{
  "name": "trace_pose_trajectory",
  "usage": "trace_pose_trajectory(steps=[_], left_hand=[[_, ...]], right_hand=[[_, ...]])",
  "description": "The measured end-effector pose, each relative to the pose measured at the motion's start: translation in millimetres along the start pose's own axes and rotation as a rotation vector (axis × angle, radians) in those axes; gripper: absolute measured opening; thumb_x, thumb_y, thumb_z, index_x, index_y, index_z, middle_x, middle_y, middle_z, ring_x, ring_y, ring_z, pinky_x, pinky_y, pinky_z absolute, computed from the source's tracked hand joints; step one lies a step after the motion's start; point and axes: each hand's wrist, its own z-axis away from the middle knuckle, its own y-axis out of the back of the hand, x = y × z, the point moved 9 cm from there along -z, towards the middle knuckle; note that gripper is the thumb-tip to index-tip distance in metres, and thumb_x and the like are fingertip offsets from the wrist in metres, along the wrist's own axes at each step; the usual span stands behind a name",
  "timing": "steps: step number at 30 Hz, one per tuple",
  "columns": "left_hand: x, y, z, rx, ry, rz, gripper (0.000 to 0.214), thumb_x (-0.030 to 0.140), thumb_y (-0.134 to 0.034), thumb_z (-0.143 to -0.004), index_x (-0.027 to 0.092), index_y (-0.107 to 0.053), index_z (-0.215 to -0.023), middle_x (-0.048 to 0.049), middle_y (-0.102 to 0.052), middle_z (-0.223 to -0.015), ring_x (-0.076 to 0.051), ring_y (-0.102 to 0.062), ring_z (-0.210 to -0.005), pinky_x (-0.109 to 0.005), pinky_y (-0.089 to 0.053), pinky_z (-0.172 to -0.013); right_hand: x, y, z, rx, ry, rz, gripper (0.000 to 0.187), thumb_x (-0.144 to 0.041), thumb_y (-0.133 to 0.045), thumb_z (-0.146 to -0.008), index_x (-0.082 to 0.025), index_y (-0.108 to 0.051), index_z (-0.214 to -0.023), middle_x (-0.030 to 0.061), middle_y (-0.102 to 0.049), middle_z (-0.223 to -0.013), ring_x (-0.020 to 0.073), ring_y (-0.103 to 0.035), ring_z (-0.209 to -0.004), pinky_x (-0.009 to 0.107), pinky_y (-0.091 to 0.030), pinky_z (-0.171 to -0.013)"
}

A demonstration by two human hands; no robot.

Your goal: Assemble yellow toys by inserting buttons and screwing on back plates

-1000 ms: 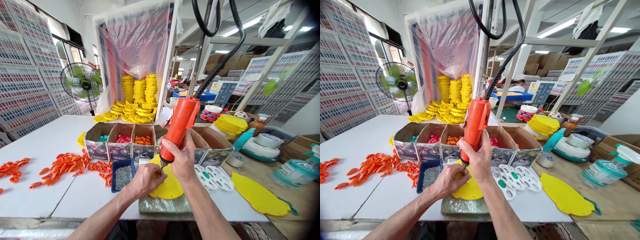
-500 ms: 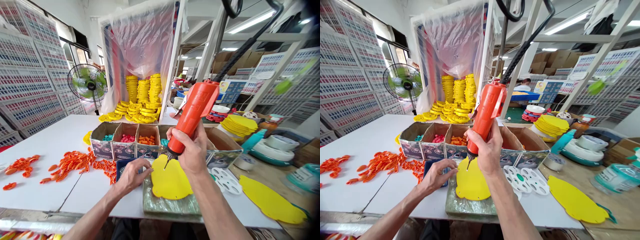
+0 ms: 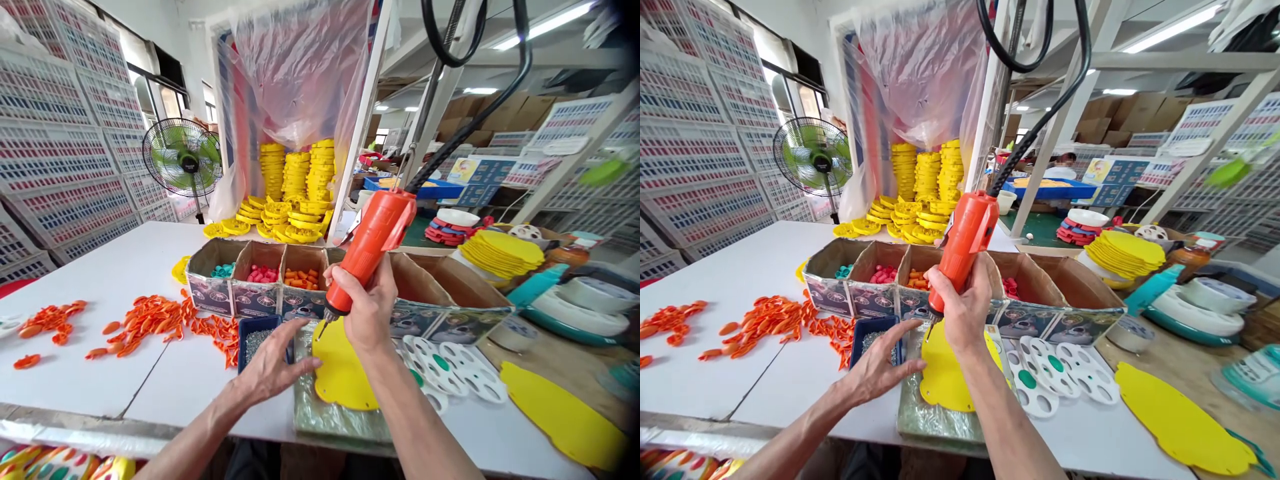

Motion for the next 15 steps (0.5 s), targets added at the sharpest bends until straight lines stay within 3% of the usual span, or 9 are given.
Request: trace_pose_trajectory(steps=[4, 15], left_hand=[[5.7, -20.5, -6.5, -0.035, -0.024, 0.099, 0.069, 0.045, -0.072, -0.089, 0.017, -0.048, -0.146, -0.0167, -0.056, -0.149, -0.032, -0.053, -0.138, -0.048, -0.044, -0.117], [5.7, -24.9, -8.2, -0.036, -0.038, 0.150, 0.059, 0.036, -0.070, -0.090, 0.018, -0.052, -0.143, -0.0137, -0.062, -0.140, -0.031, -0.058, -0.131, -0.048, -0.045, -0.114]], right_hand=[[6.8, 1.8, 1.7, 0.016, -0.014, -0.007, 0.039, -0.026, -0.078, -0.075, -0.027, -0.064, -0.111, -0.0001, -0.070, -0.103, 0.0141, -0.067, -0.064, 0.032, -0.057, -0.061], [10.7, -0.6, 3.8, 0.005, -0.006, 0.036, 0.044, -0.028, -0.077, -0.076, -0.028, -0.063, -0.117, 0.0013, -0.071, -0.110, 0.0143, -0.065, -0.068, 0.033, -0.056, -0.065]])
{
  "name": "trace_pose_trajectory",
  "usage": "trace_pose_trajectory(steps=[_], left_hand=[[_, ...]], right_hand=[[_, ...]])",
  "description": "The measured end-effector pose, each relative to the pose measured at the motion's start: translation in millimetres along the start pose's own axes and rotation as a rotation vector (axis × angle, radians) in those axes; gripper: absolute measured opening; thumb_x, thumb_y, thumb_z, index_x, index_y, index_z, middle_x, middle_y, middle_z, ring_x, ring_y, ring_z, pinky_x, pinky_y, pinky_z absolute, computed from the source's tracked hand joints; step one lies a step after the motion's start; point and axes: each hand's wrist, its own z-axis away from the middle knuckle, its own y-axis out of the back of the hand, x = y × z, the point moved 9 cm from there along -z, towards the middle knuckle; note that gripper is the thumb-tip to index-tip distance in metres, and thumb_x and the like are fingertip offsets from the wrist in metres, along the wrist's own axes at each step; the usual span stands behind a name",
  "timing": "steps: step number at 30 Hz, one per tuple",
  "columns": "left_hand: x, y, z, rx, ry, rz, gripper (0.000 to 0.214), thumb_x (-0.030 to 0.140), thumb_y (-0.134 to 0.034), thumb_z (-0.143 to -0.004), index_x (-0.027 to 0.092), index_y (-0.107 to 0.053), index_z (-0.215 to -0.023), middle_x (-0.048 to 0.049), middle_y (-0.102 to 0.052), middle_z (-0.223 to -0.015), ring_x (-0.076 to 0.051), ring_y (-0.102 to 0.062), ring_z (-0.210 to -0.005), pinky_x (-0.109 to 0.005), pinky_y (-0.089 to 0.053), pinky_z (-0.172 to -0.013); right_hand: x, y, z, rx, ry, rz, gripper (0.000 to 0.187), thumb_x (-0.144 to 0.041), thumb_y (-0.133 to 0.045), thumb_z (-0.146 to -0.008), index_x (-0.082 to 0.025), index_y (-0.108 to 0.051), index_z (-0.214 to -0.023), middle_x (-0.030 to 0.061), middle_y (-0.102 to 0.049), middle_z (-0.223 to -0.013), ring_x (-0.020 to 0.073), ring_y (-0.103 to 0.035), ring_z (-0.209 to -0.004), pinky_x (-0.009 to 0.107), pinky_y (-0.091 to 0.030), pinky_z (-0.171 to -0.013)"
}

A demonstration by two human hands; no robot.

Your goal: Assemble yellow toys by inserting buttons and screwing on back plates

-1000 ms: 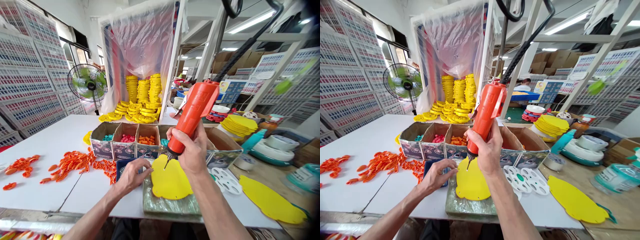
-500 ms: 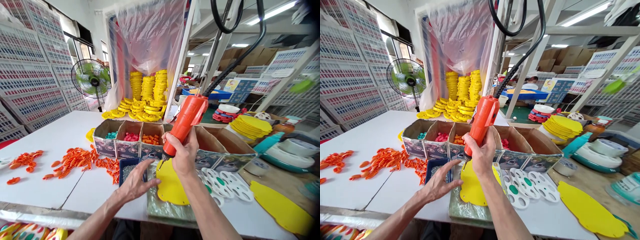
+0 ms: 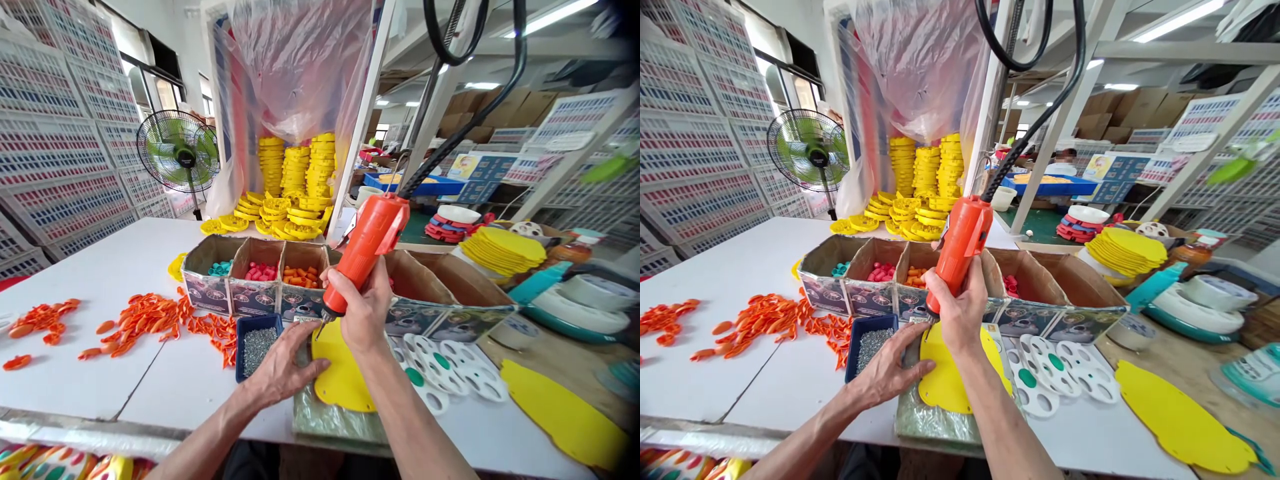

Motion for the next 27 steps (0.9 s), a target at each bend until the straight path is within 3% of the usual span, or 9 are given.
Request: trace_pose_trajectory(steps=[4, 12, 19, 27], left_hand=[[-1.0, -1.2, 0.1, -0.006, 0.034, -0.005, 0.058, 0.035, -0.071, -0.089, 0.018, -0.052, -0.141, -0.0138, -0.064, -0.139, -0.032, -0.058, -0.130, -0.051, -0.041, -0.116], [-3.7, 3.3, 3.6, 0.062, 0.123, 0.089, 0.040, 0.027, -0.077, -0.083, 0.023, -0.057, -0.116, -0.0062, -0.071, -0.121, -0.027, -0.067, -0.110, -0.040, -0.051, -0.097], [-3.8, 1.4, 5.2, 0.067, 0.148, 0.136, 0.034, 0.023, -0.077, -0.082, 0.024, -0.056, -0.109, -0.0097, -0.064, -0.139, -0.029, -0.060, -0.128, -0.044, -0.046, -0.107], [-2.9, 0.9, 4.7, 0.069, 0.156, 0.146, 0.034, 0.022, -0.076, -0.082, 0.023, -0.056, -0.109, -0.0100, -0.065, -0.139, -0.029, -0.061, -0.127, -0.044, -0.046, -0.107]], right_hand=[[1.4, 0.0, 0.8, 0.001, 0.008, 0.000, 0.043, -0.028, -0.076, -0.076, -0.028, -0.064, -0.117, 0.0025, -0.071, -0.114, 0.0144, -0.065, -0.069, 0.033, -0.056, -0.065], [2.7, 1.2, 0.1, -0.008, 0.011, 0.014, 0.041, -0.028, -0.076, -0.075, -0.027, -0.064, -0.114, 0.0019, -0.071, -0.106, 0.0155, -0.064, -0.069, 0.034, -0.056, -0.065], [2.6, 2.0, 1.6, -0.008, -0.003, 0.004, 0.040, -0.029, -0.077, -0.074, -0.026, -0.064, -0.111, 0.0033, -0.072, -0.108, 0.0148, -0.063, -0.066, 0.034, -0.056, -0.064], [0.3, 1.5, 2.2, -0.013, 0.024, 0.017, 0.038, -0.029, -0.076, -0.076, -0.027, -0.064, -0.112, 0.0027, -0.072, -0.109, 0.0145, -0.063, -0.065, 0.033, -0.056, -0.063]])
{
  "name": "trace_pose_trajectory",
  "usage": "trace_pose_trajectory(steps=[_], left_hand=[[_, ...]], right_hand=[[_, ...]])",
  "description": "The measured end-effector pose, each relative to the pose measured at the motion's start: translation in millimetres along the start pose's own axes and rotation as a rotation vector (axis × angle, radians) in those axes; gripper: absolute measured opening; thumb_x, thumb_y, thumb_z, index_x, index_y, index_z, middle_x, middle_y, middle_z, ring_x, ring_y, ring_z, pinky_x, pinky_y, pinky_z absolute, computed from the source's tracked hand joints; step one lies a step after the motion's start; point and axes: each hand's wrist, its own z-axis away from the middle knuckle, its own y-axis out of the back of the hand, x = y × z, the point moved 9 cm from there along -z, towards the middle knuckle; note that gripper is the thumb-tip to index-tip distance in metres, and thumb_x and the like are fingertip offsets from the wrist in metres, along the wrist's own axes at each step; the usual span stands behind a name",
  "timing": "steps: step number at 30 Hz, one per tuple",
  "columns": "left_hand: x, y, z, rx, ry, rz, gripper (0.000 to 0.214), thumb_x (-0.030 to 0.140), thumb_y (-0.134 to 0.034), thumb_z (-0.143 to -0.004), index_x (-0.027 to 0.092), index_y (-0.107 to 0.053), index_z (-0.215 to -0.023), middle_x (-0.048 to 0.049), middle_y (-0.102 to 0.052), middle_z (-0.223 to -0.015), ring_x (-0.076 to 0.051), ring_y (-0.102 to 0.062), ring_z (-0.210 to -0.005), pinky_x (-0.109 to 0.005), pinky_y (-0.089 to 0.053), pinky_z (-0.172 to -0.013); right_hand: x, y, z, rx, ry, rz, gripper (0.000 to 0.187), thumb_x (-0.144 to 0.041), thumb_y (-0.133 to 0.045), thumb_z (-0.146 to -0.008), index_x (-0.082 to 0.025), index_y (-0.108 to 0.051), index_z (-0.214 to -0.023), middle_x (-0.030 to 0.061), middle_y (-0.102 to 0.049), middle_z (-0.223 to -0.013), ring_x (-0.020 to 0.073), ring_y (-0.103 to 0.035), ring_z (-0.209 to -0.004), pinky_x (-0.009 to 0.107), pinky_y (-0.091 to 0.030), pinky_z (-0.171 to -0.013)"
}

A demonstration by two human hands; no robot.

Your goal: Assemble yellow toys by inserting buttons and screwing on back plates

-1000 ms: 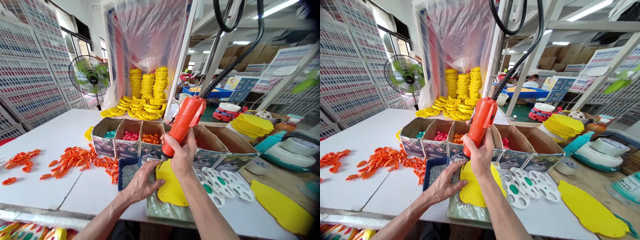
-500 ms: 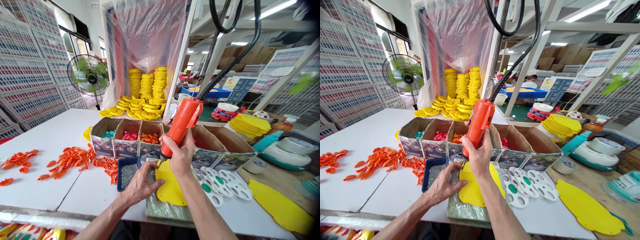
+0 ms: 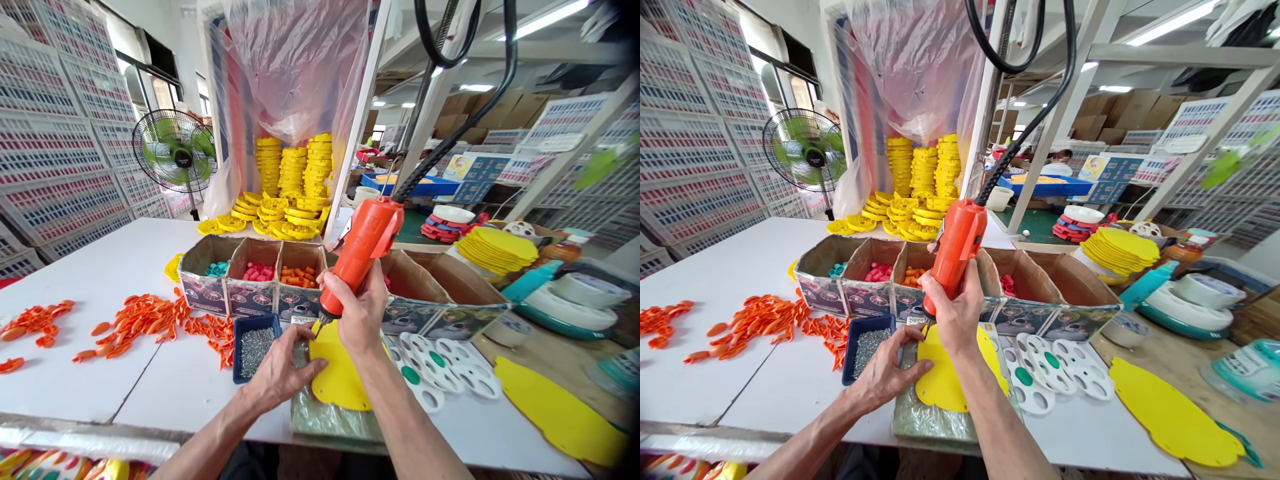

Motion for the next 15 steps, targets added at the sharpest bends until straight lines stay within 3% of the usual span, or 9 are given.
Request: trace_pose_trajectory(steps=[9, 15], left_hand=[[0.7, 1.5, 0.4, 0.004, 0.006, 0.011, 0.034, 0.025, -0.076, -0.082, 0.023, -0.056, -0.110, -0.0098, -0.065, -0.138, -0.028, -0.062, -0.125, -0.043, -0.047, -0.107], [3.3, -1.1, 0.3, -0.007, -0.030, 0.076, 0.045, 0.022, -0.074, -0.084, 0.022, -0.054, -0.124, -0.0086, -0.069, -0.129, -0.028, -0.064, -0.121, -0.042, -0.051, -0.105]], right_hand=[[1.2, -1.3, 2.7, -0.005, -0.012, 0.013, 0.048, -0.031, -0.077, -0.075, -0.027, -0.064, -0.121, 0.0052, -0.073, -0.117, 0.0176, -0.068, -0.072, 0.035, -0.059, -0.068], [0.3, -1.8, 3.1, -0.022, 0.006, 0.050, 0.048, -0.030, -0.076, -0.077, -0.028, -0.063, -0.123, 0.0047, -0.073, -0.115, 0.0171, -0.067, -0.071, 0.035, -0.058, -0.068]])
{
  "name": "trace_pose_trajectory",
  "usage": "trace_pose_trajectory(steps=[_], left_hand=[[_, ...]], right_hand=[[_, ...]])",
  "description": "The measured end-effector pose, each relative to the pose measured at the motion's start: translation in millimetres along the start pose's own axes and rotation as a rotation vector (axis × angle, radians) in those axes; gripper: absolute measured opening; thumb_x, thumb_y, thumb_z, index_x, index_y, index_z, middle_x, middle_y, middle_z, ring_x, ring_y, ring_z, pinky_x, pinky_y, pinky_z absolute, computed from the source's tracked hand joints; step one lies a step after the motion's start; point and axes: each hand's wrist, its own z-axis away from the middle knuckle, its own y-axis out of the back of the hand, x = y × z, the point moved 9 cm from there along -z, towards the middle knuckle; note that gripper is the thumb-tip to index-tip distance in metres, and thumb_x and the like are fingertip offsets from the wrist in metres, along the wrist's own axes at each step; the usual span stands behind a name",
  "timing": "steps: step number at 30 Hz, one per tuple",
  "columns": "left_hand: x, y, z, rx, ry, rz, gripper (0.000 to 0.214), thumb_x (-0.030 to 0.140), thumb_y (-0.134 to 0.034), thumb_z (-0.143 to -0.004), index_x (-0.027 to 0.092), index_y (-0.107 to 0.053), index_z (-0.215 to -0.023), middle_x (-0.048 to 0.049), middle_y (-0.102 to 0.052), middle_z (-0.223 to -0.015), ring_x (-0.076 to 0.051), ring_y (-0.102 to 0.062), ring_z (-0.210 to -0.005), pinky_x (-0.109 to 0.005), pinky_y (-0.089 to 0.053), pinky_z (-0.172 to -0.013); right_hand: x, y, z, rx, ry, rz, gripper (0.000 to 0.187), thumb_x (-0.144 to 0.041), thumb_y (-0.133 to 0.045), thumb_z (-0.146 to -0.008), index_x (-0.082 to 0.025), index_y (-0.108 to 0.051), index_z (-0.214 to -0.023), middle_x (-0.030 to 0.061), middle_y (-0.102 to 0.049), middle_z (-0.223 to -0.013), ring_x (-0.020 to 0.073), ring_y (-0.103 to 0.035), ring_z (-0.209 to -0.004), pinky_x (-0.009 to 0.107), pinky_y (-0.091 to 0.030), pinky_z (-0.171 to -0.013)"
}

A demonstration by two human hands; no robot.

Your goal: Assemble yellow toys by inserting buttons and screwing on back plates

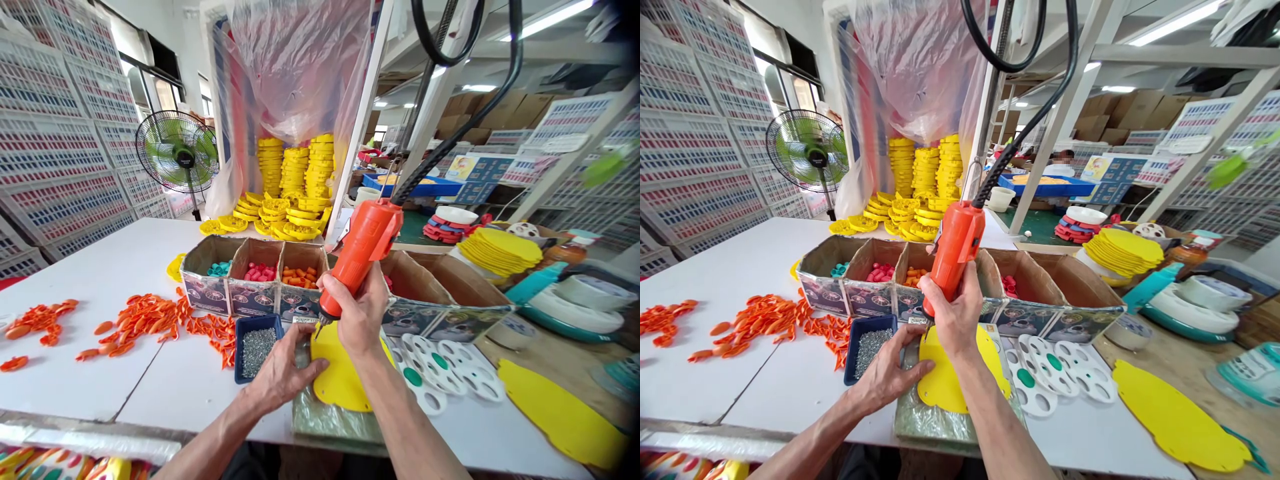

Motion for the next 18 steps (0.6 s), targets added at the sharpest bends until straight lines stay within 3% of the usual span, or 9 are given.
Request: trace_pose_trajectory(steps=[6, 18], left_hand=[[2.3, -4.4, -0.1, -0.007, -0.010, 0.089, 0.048, 0.016, -0.071, -0.085, 0.021, -0.052, -0.129, -0.0101, -0.068, -0.135, -0.026, -0.064, -0.125, -0.041, -0.050, -0.108], [0.6, -5.8, -1.6, 0.022, 0.016, 0.059, 0.046, 0.016, -0.071, -0.083, 0.021, -0.054, -0.126, -0.0102, -0.069, -0.133, -0.026, -0.066, -0.122, -0.041, -0.052, -0.107]], right_hand=[[-4.6, -2.7, 1.5, -0.017, 0.036, 0.016, 0.041, -0.030, -0.075, -0.078, -0.028, -0.064, -0.117, 0.0023, -0.073, -0.109, 0.0164, -0.064, -0.069, 0.035, -0.056, -0.068], [1.8, -3.0, 6.0, -0.078, 0.017, 0.026, 0.038, -0.031, -0.075, -0.078, -0.026, -0.063, -0.114, 0.0031, -0.074, -0.109, 0.0150, -0.063, -0.063, 0.032, -0.056, -0.060]])
